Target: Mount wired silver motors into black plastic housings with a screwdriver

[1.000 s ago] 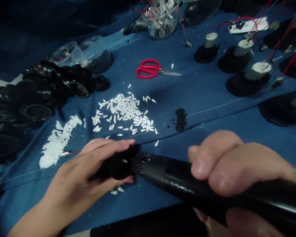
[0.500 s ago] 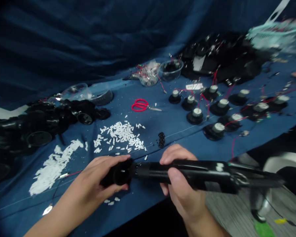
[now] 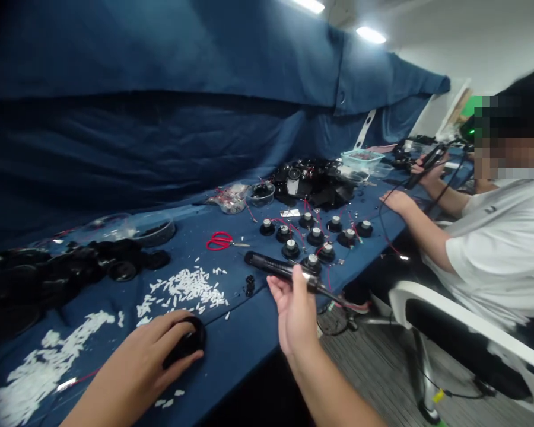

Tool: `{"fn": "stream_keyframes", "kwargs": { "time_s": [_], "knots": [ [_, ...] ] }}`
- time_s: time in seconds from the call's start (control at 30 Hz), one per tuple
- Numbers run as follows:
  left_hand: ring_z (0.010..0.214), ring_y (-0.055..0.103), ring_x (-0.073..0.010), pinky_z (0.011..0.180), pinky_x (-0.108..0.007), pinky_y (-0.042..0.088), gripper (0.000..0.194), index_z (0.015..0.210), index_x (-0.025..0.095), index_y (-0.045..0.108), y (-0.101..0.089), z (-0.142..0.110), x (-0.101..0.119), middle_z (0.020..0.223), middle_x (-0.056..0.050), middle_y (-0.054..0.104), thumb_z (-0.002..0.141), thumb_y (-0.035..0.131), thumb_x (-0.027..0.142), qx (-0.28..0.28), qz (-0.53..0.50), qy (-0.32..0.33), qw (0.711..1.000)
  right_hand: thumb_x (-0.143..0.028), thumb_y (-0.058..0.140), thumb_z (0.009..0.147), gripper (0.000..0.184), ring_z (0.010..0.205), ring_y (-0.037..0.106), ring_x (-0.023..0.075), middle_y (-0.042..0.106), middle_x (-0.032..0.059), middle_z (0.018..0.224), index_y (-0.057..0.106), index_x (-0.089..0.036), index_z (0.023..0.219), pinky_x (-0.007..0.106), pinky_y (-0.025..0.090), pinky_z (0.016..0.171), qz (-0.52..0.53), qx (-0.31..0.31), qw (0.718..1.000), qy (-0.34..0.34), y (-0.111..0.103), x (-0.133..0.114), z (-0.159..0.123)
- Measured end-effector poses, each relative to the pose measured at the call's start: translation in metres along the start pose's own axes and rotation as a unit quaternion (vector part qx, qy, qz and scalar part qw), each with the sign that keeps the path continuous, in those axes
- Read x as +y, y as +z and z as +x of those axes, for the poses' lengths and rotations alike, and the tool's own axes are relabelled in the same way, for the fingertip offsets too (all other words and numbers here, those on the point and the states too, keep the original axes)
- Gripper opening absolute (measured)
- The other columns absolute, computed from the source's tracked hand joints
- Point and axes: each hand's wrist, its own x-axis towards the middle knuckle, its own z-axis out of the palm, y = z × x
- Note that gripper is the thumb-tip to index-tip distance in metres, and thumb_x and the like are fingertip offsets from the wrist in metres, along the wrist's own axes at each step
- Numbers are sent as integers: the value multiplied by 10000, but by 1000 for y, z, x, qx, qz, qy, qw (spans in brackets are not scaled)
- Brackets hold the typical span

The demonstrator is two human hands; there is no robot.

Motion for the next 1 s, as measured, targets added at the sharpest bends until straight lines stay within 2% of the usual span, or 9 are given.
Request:
{"fn": "stream_keyframes", "kwargs": {
  "time_s": [0.17,0.33,0.5,0.57,0.63,0.7,0.77,0.83,1.0],
  "knots": [
    [1037,771,-313,839,-406,618,302,1017,241,746,-15,2,-6,1226,-93,777,976,664,529,34,53,16,998,-476,791,891,361,1126,767,240,749,77,1133,655,-190,1064,420,596,1100,-11,-19,997,77,8,10,6],
    [1013,762,-334,846,-458,587,330,1026,234,695,-44,3,-14,1202,-109,775,959,688,557,137,66,35,988,-525,671,931,397,1056,783,296,758,187,1130,672,-136,1013,503,642,971,-95,-101,975,172,3,9,-1],
    [1101,698,-291,1002,-445,520,271,1081,273,681,-84,17,4,1240,-64,725,921,779,468,217,-16,24,976,-409,814,840,333,895,728,190,755,83,1048,749,-184,1076,342,628,824,-223,-219,947,67,19,-4,-20],
    [1115,680,-272,991,-415,512,253,1077,285,686,-100,27,22,1249,-41,714,909,798,438,242,-56,21,968,-323,921,726,352,1013,700,206,758,58,1075,802,-222,1041,334,577,954,-263,-301,917,8,36,-16,-29],
    [1118,673,-257,958,-394,519,240,1086,300,688,-111,37,41,1251,-24,714,909,807,410,251,-109,34,961,-264,950,681,427,1136,674,240,762,57,1168,821,-253,1088,370,504,1088,-294,-412,860,-63,54,-31,-37],
    [1134,672,-249,955,-387,536,233,1115,315,688,-118,45,59,1260,-16,712,924,799,388,258,-172,51,949,-319,885,795,389,1175,662,249,753,59,1233,802,-272,1172,415,469,1136,-316,-510,788,-135,67,-44,-40],
    [1165,676,-249,984,-395,559,232,1140,319,690,-117,51,74,1282,-21,705,947,782,411,271,-240,53,931,-394,773,919,243,1107,680,235,763,61,1167,805,-257,1118,422,499,1095,-313,-564,753,-133,73,-55,-41],
    [1204,679,-264,1015,-423,580,267,1150,311,694,-111,59,86,1312,-41,697,958,758,484,285,-317,47,903,-430,739,949,213,1000,700,212,766,52,1044,804,-238,1013,383,557,985,-291,-567,767,-72,71,-63,-41],
    [1347,627,-317,1073,-485,583,384,1234,293,674,-90,79,107,1451,-106,642,927,783,497,274,-455,52,846,-407,753,953,232,737,747,152,771,4,894,718,-265,1134,300,615,741,-216,-479,849,47,56,-87,-49]
  ]
}}
